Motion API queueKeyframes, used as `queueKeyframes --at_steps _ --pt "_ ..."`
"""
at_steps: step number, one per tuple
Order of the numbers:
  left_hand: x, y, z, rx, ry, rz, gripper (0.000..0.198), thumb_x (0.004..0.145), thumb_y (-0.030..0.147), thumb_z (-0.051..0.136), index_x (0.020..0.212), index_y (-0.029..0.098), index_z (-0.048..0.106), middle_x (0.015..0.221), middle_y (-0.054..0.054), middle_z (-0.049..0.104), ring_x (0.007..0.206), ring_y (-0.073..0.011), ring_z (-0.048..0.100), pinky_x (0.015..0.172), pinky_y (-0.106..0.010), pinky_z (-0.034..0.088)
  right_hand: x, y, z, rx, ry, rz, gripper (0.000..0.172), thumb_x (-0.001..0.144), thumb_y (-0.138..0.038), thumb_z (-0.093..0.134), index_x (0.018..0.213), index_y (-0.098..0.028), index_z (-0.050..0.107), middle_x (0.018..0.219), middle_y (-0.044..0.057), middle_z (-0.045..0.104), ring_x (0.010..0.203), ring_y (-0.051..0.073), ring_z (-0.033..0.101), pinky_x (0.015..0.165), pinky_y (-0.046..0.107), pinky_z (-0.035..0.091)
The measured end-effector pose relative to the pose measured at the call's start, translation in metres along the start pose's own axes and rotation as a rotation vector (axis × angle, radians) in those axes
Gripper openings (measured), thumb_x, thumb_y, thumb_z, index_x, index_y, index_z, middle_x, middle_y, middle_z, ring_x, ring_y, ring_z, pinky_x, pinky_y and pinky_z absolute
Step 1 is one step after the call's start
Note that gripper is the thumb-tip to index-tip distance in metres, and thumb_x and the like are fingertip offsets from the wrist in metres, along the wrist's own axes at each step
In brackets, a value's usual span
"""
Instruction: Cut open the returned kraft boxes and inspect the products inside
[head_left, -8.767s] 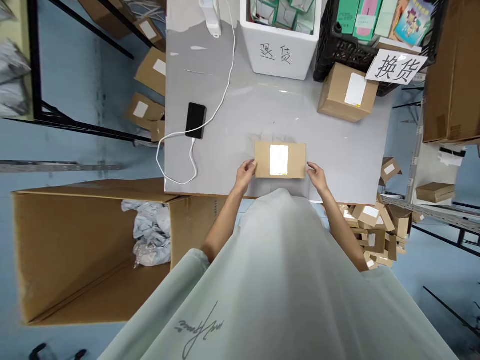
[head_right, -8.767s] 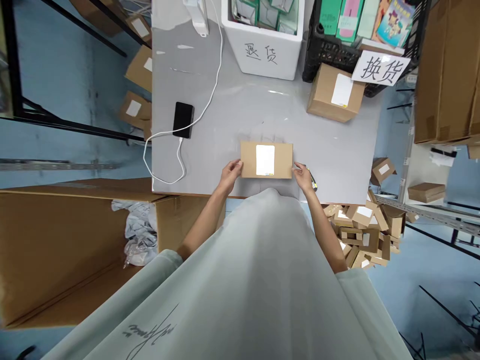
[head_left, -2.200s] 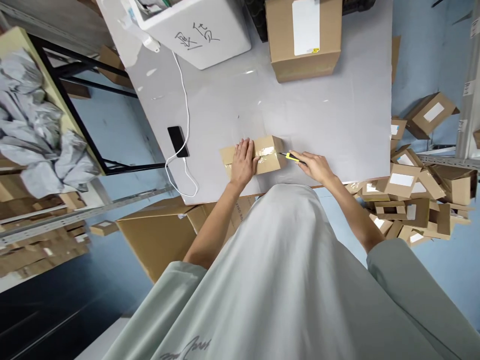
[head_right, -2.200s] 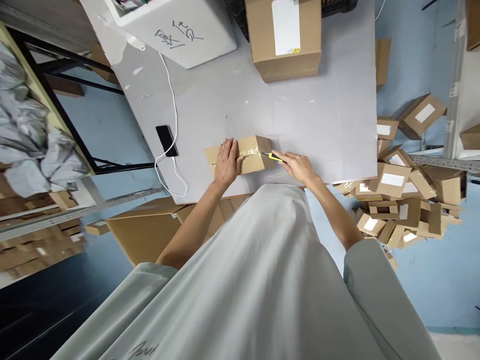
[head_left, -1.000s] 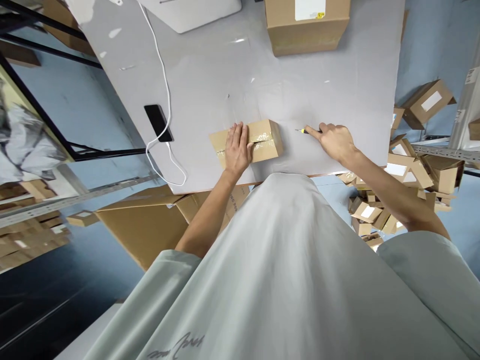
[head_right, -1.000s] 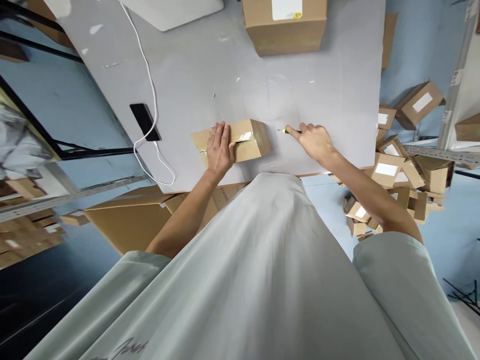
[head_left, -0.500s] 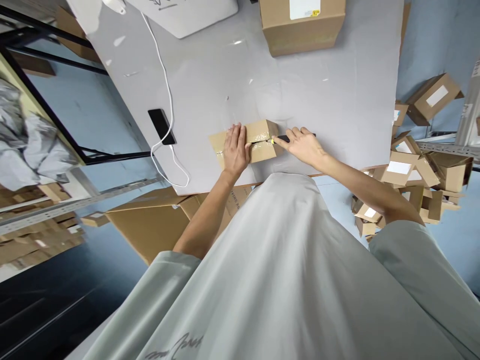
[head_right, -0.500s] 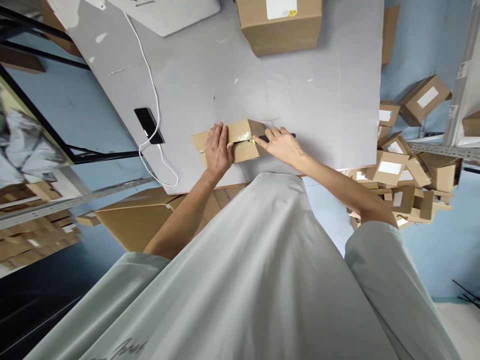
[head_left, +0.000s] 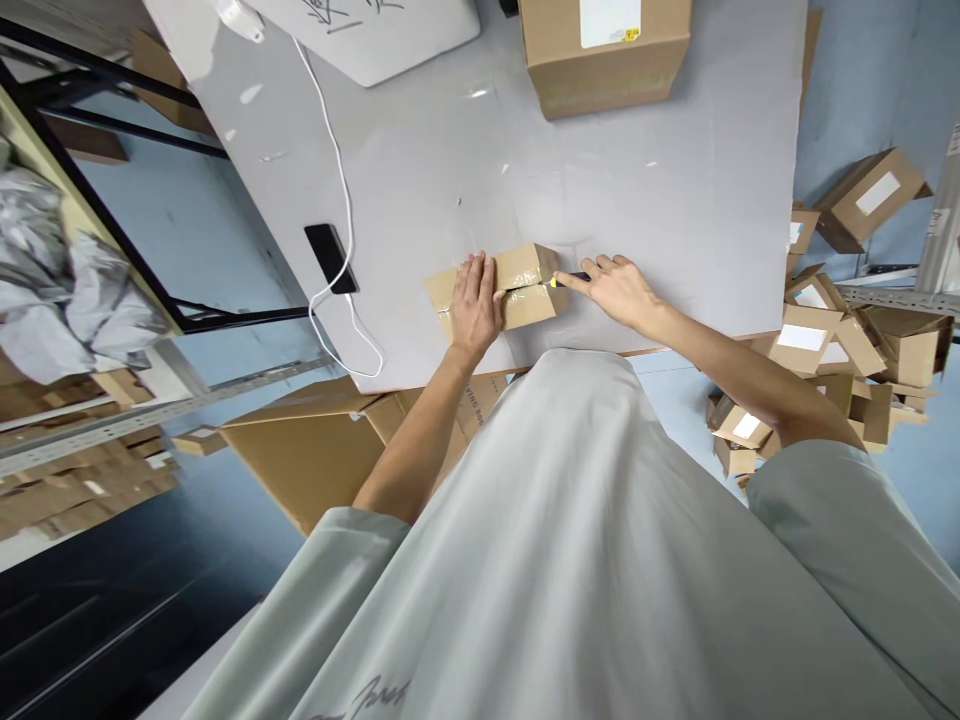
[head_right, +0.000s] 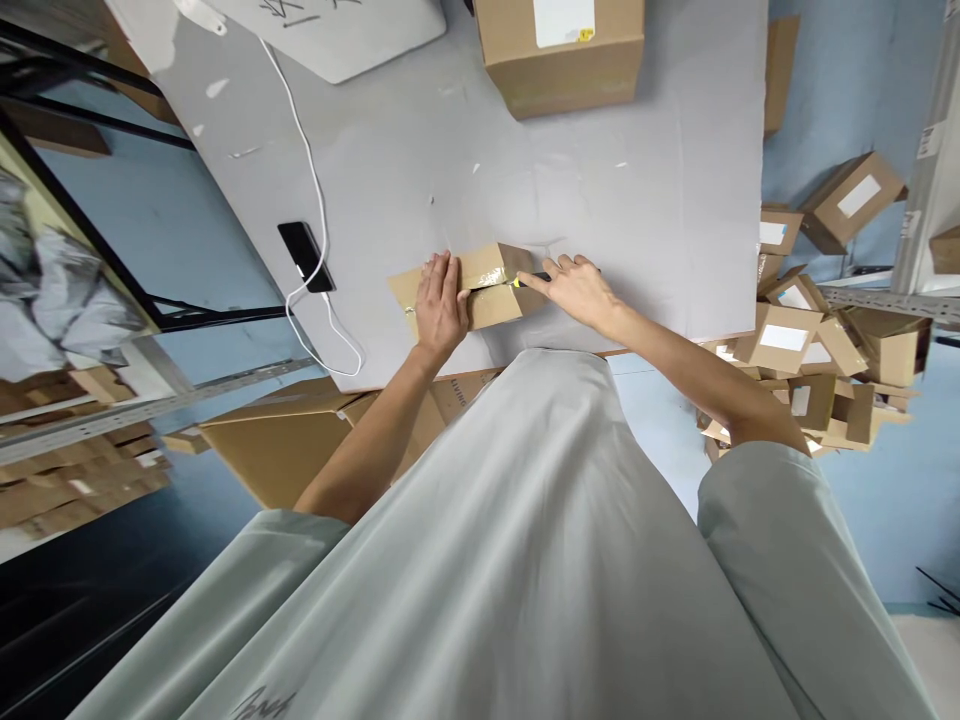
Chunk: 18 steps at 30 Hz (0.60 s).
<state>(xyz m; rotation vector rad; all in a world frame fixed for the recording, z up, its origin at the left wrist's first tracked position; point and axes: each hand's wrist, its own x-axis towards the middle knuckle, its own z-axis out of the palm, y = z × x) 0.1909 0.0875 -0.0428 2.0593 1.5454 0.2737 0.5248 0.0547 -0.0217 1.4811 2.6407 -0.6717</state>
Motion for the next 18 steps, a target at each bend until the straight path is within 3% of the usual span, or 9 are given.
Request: queueKeyframes --at_steps 9,13,18 --pt "-0.003 -0.003 0.003 0.01 0.019 0.002 0.105 0.11 0.09 0.027 0.174 0.011 0.057 0.185 -0.026 0.047 0.181 -0.0405 0.031 0.151 -0.062 0.015 0.006 0.028 0.028 0.244 0.087 -0.012 0.055 0.122 -0.029 0.048 0.176 -0.035 0.056 0.135 0.013 0.081 0.116 0.029 0.072 0.101 0.04 0.048" --pt "-0.003 -0.008 0.004 0.027 0.017 0.011 0.105 0.11 0.09 0.026 0.173 0.012 0.057 0.185 -0.026 0.047 0.181 -0.0399 0.031 0.151 -0.061 0.015 -0.013 0.02 0.033 0.515 0.163 0.106 0.061 0.121 -0.034 0.049 0.181 -0.026 0.049 0.138 0.014 0.082 0.112 0.031 0.077 0.097 0.039 0.055" --pt "-0.003 -0.009 0.004 0.054 0.008 0.019 0.105 0.11 0.089 0.023 0.174 0.012 0.056 0.186 -0.026 0.046 0.181 -0.0378 0.031 0.152 -0.059 0.015 -0.01 -0.009 0.052 1.012 0.18 0.226 0.071 0.119 -0.048 0.057 0.184 -0.023 0.043 0.1 0.002 0.082 0.071 0.017 0.072 0.082 0.031 0.063"
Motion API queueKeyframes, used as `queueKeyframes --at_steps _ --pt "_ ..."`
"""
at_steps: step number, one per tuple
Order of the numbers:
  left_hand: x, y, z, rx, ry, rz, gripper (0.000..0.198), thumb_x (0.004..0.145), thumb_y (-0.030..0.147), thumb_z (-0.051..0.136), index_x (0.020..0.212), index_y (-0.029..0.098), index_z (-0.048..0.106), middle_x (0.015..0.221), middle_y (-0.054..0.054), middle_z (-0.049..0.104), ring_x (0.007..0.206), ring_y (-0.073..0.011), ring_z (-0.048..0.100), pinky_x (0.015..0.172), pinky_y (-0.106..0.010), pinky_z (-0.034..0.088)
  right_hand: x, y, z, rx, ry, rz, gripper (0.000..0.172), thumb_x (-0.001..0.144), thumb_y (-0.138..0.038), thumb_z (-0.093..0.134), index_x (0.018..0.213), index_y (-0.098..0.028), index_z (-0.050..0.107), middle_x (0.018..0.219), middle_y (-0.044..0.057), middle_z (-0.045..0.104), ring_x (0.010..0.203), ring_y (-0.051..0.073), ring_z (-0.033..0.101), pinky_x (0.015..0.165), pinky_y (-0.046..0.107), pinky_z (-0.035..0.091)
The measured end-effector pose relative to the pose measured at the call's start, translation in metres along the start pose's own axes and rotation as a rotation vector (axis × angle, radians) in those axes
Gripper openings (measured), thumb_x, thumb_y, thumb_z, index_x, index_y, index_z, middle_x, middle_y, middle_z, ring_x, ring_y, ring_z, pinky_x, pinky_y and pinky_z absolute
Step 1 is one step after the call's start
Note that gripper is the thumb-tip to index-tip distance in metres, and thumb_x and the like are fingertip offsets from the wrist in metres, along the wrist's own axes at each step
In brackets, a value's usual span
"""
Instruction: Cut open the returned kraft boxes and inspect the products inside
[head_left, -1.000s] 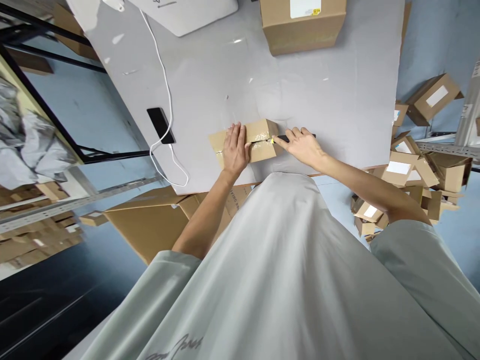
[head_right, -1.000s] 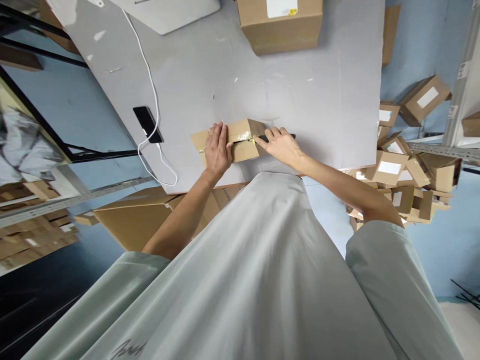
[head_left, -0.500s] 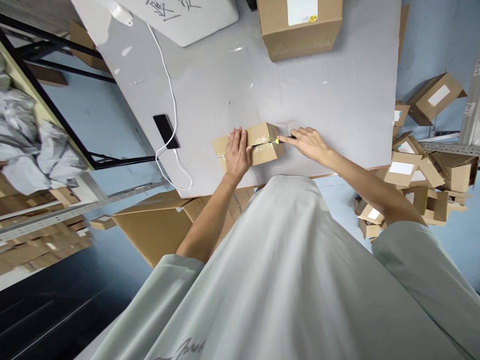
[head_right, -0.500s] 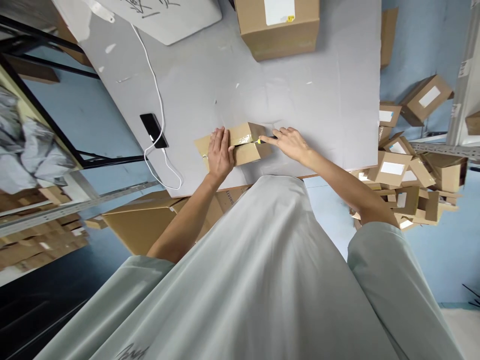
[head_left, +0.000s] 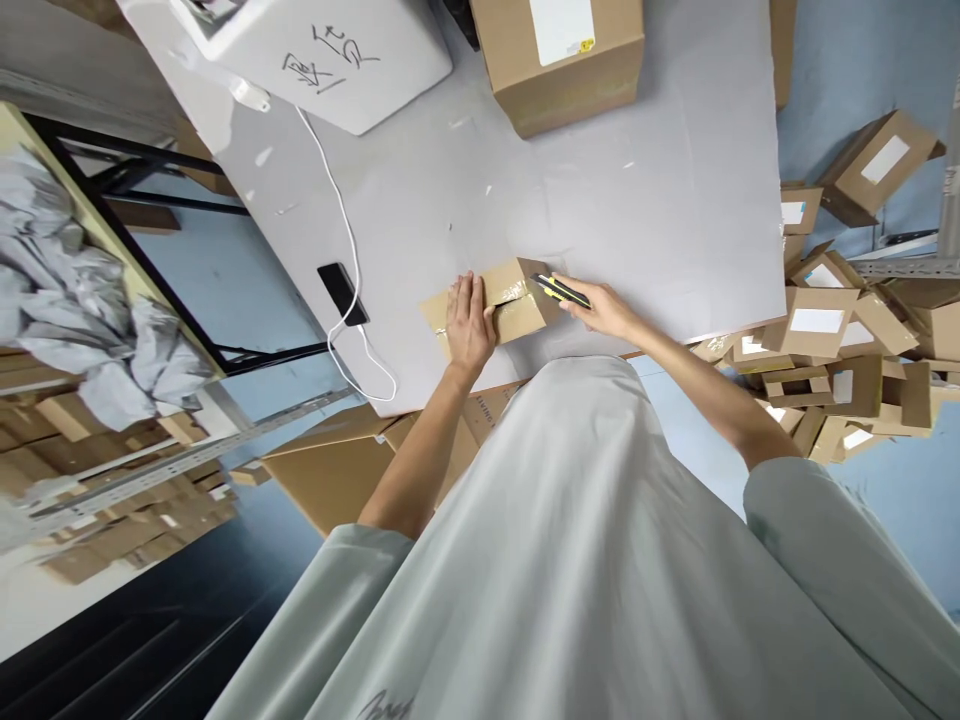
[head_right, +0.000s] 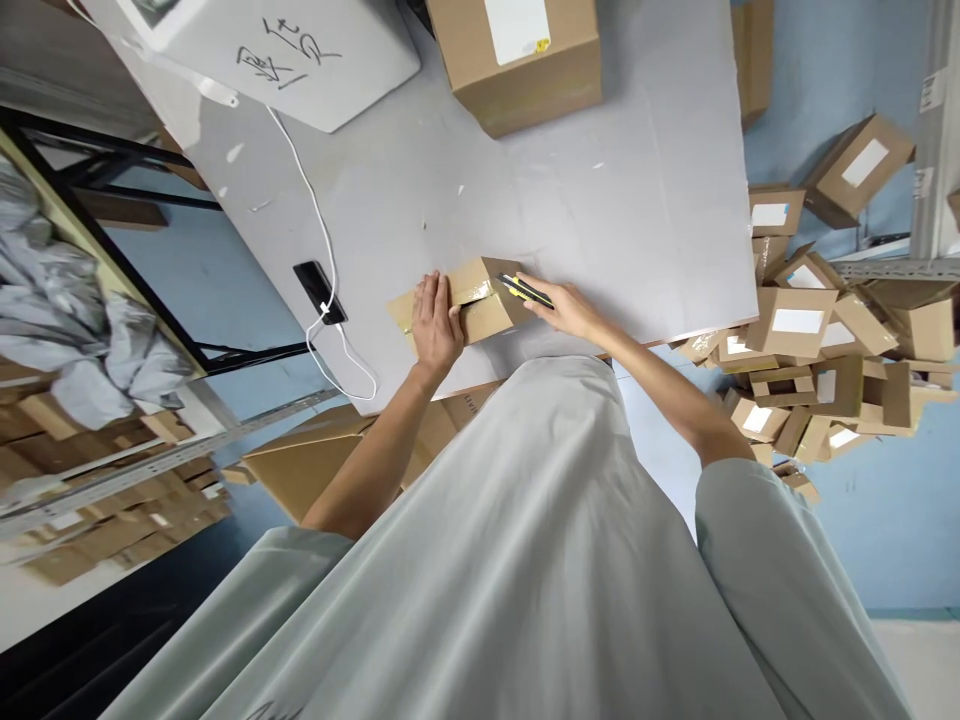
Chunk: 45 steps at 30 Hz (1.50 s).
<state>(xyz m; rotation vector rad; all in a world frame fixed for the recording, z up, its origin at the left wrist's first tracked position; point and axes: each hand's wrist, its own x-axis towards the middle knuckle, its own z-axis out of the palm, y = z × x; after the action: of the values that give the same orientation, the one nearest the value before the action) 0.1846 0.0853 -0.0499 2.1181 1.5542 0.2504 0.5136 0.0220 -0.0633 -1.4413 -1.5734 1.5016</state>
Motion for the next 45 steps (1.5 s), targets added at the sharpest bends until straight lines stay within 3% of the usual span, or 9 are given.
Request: queueKeyframes --at_steps 4,7,17,22,27,32,39,45 --pt "0.0 0.004 -0.001 0.001 0.006 -0.022 0.106 0.109 0.091 0.023 0.174 0.013 0.056 0.184 -0.026 0.048 0.181 -0.0375 0.031 0.151 -0.06 0.015 0.008 -0.005 0.029 0.198 0.076 0.077 0.072 0.117 -0.052 0.06 0.182 -0.023 0.05 0.086 -0.001 0.075 0.058 0.014 0.063 0.068 0.029 0.064" --pt "0.0 0.007 -0.002 -0.004 0.004 -0.039 0.108 0.108 0.092 0.023 0.174 0.013 0.057 0.184 -0.026 0.048 0.181 -0.0385 0.032 0.151 -0.06 0.016 0.009 -0.009 0.036 0.252 0.114 0.098 0.07 0.116 -0.053 0.062 0.179 -0.023 0.055 0.084 -0.001 0.073 0.056 0.013 0.061 0.064 0.028 0.064" --pt "-0.001 0.011 -0.004 -0.021 -0.03 -0.059 0.104 0.11 0.089 0.026 0.175 0.014 0.055 0.187 -0.027 0.043 0.182 -0.0396 0.028 0.15 -0.065 0.012 0.005 -0.008 0.039 0.282 0.152 0.138 0.072 0.116 -0.052 0.06 0.181 -0.023 0.051 0.088 0.0 0.076 0.059 0.014 0.062 0.064 0.028 0.065" --pt "-0.002 0.008 -0.002 -0.021 -0.023 -0.043 0.106 0.109 0.09 0.024 0.176 0.013 0.054 0.187 -0.026 0.042 0.183 -0.0389 0.027 0.151 -0.062 0.011 0.002 -0.013 0.038 0.225 0.095 0.132 0.071 0.116 -0.05 0.06 0.181 -0.022 0.051 0.097 0.004 0.08 0.062 0.015 0.067 0.067 0.029 0.065" --pt "-0.003 0.005 0.001 -0.009 -0.008 -0.023 0.107 0.109 0.09 0.021 0.176 0.013 0.054 0.188 -0.026 0.042 0.183 -0.0381 0.027 0.151 -0.06 0.01 0.004 -0.011 0.036 0.227 0.095 0.087 0.07 0.115 -0.056 0.064 0.177 -0.023 0.058 0.082 0.0 0.072 0.059 0.013 0.062 0.063 0.025 0.061" --pt "-0.002 0.005 0.001 -0.033 -0.013 -0.044 0.105 0.109 0.09 0.025 0.176 0.015 0.055 0.188 -0.024 0.042 0.183 -0.0382 0.027 0.151 -0.06 0.01 0.007 -0.002 0.026 0.248 0.043 0.062 0.068 0.114 -0.05 0.066 0.177 -0.025 0.058 0.077 -0.004 0.065 0.053 0.011 0.052 0.06 0.024 0.058" --pt "-0.006 0.009 0.0 -0.056 -0.027 -0.051 0.102 0.108 0.09 0.027 0.173 0.019 0.06 0.185 -0.022 0.049 0.182 -0.038 0.03 0.152 -0.06 0.012 -0.031 0.0 0.029 0.262 -0.06 0.104 0.065 0.113 -0.04 0.067 0.176 -0.025 0.059 0.071 -0.008 0.059 0.05 0.009 0.049 0.056 0.022 0.05" --pt "-0.006 0.016 -0.004 -0.068 -0.018 -0.028 0.104 0.108 0.092 0.027 0.167 0.016 0.064 0.182 -0.025 0.052 0.18 -0.0387 0.036 0.151 -0.06 0.015 -0.072 -0.009 0.043 0.134 -0.05 0.141 0.064 0.111 -0.038 0.066 0.174 -0.024 0.062 0.081 -0.003 0.075 0.055 0.012 0.055 0.067 0.028 0.058"
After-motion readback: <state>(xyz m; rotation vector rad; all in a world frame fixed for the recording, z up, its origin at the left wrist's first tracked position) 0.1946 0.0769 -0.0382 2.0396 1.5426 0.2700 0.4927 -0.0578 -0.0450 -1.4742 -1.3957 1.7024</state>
